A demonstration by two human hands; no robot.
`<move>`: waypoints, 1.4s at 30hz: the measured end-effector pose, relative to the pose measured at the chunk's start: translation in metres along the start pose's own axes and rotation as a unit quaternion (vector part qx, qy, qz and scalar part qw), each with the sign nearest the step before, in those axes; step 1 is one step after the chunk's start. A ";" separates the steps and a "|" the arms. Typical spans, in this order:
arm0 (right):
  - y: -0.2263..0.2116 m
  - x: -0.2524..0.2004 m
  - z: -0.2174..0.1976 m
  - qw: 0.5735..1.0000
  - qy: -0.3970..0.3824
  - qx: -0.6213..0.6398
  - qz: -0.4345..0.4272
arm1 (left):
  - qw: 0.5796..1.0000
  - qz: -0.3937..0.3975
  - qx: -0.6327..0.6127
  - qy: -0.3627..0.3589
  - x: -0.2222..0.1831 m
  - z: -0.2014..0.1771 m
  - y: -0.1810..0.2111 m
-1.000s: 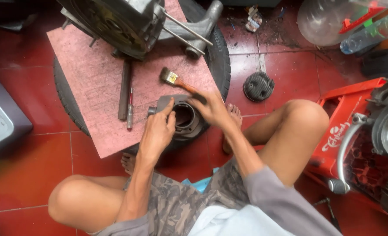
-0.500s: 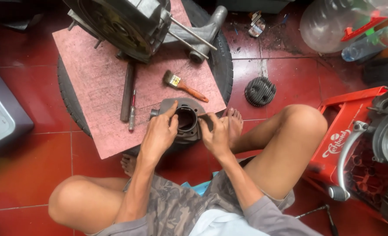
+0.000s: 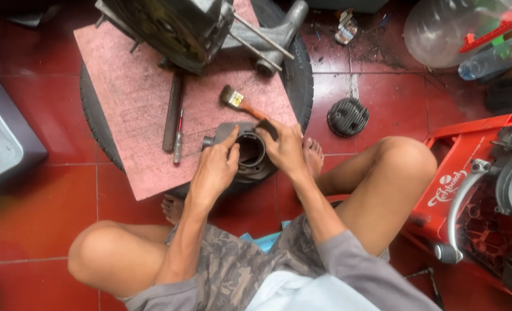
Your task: Cleaning a motorcycle cylinder block using a brush and abrasive material to remove dirt and carbon deposits.
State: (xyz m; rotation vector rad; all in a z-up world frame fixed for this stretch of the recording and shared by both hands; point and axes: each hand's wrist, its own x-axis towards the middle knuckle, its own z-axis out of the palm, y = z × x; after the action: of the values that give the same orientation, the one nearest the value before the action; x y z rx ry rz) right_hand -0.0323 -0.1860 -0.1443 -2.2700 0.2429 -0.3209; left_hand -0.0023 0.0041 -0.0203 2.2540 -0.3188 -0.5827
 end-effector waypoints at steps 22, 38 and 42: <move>0.033 0.068 -0.017 0.955 -0.069 0.276 0.080 | 0.900 0.126 -0.316 0.272 0.023 0.006 0.005; 0.035 0.041 -0.055 0.980 0.102 0.171 -0.022 | 0.911 0.067 -0.349 0.210 0.035 0.027 -0.031; -0.008 0.030 -0.079 0.978 0.115 0.151 -0.088 | 0.930 -0.003 -0.325 0.171 0.041 0.046 -0.039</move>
State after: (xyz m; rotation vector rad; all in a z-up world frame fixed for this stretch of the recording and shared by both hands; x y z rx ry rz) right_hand -0.0277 -0.2448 -0.0828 -1.9563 0.1031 -0.6691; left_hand 0.0119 -0.0153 -0.0894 1.6628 0.0599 -0.2336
